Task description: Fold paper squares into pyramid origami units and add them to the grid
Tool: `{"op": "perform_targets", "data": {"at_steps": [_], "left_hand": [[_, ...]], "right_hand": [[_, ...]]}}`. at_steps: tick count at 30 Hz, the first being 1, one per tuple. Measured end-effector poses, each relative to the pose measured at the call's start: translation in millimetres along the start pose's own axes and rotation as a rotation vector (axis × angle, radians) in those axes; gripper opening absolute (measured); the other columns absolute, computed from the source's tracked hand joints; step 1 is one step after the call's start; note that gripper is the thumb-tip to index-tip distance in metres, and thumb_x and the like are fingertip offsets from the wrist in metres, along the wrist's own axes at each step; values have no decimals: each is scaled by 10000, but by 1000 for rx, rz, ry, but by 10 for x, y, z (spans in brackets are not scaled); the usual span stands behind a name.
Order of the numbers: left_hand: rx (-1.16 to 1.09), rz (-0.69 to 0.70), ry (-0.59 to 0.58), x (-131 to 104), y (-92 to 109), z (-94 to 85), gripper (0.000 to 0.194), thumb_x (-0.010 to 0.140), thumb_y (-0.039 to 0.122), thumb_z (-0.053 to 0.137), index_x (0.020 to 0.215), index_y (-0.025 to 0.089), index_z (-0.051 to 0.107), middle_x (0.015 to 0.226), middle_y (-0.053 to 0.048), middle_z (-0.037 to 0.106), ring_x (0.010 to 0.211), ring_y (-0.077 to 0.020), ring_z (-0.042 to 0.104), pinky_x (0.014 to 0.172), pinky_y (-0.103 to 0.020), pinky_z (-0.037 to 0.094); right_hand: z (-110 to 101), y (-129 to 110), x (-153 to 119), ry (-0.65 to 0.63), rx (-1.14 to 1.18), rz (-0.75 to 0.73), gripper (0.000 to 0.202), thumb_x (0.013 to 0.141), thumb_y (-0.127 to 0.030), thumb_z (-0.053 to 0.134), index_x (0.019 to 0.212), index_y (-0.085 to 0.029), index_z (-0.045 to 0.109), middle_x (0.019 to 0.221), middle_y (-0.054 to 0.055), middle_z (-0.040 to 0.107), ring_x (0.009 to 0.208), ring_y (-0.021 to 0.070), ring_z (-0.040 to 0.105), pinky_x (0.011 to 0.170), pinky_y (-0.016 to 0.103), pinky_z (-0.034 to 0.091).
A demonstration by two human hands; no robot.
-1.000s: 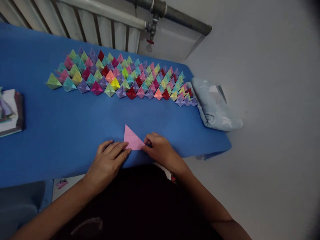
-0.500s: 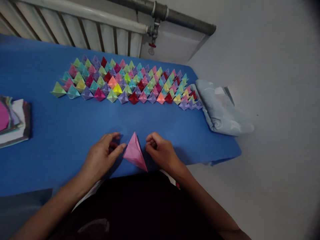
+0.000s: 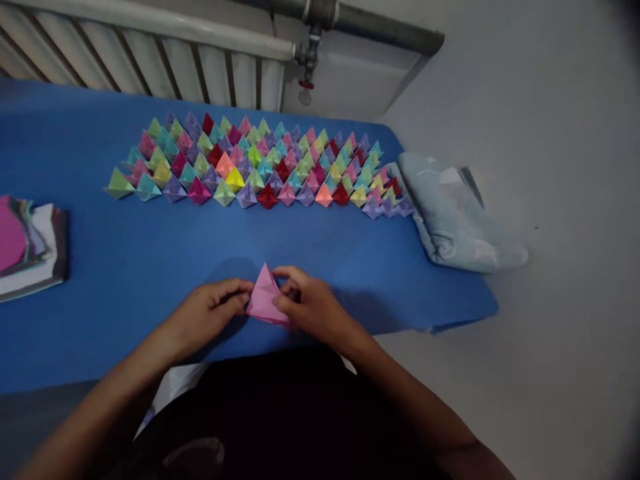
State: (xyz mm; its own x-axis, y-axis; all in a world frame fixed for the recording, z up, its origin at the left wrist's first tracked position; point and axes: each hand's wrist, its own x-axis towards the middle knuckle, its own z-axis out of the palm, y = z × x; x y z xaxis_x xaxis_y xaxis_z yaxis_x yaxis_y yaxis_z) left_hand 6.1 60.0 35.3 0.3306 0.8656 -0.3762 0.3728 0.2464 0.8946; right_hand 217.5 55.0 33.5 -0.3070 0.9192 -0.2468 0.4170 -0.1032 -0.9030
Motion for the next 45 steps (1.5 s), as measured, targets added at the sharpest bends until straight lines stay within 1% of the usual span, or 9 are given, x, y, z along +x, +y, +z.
{"op": "perform_targets", "data": {"at_steps": [8,13,19,23,28,35,40,42,45], "left_hand": [[-449,118,77,682,534,-366,398,574,470,883,819,182,759,822,-37,718,737,-151,610,653,-260,455],[-469,163,143,1013,616,-442,375,563,409,902,778,149,739,716,-37,706,643,-137,611,566,-240,432],[-532,113,139,1206,475,-419,370,587,417,913,741,146,713,661,-21,694,601,-114,611,528,-204,446],[-680,95,79,1309,333,-424,402,558,436,941,705,145,706,633,-11,681,578,-93,594,554,-196,474],[-718,85,30,1360,233,-456,422,532,470,955,638,141,713,579,-20,667,558,-97,588,569,-207,485],[-674,76,-47,1295,262,-409,386,546,468,952,632,154,744,579,-27,675,574,-110,589,603,-232,479],[-605,81,-84,1259,246,-407,381,568,487,936,597,164,737,558,-17,656,563,-99,571,596,-222,464],[-577,73,-76,1258,233,-416,386,556,497,937,597,169,738,561,-16,659,562,-98,576,587,-215,460],[-544,63,-75,1248,236,-421,387,551,497,938,604,169,740,574,-22,674,558,-102,588,583,-214,465]], "right_hand": [[-485,-342,894,302,374,-182,326,673,-250,685,983,-202,600,579,-112,525,545,85,487,581,234,379],[-620,-400,1235,354,391,-209,317,647,-241,654,953,-195,584,541,-118,505,521,85,460,569,232,365],[-567,-283,1237,391,338,-265,325,728,-316,648,1029,-206,593,612,-88,506,593,108,509,615,250,409],[-536,-239,1165,469,291,-421,219,852,-353,601,1032,-232,625,875,6,645,818,140,615,745,277,479],[-509,-237,1061,513,115,-605,130,905,-265,579,992,-247,674,1031,49,663,967,164,632,810,300,504],[-509,-254,1020,476,90,-547,124,888,-251,584,944,-257,694,1150,68,644,1084,192,621,833,320,522],[-498,-238,1040,443,73,-519,91,847,-217,549,849,-228,640,1000,55,656,973,181,629,788,305,517],[-495,-223,1068,420,137,-469,85,780,-197,570,849,-227,608,930,35,647,885,165,626,735,283,508],[-509,-196,1120,345,421,-298,296,665,-180,631,948,-241,568,884,-10,642,753,128,620,672,250,500]]}}
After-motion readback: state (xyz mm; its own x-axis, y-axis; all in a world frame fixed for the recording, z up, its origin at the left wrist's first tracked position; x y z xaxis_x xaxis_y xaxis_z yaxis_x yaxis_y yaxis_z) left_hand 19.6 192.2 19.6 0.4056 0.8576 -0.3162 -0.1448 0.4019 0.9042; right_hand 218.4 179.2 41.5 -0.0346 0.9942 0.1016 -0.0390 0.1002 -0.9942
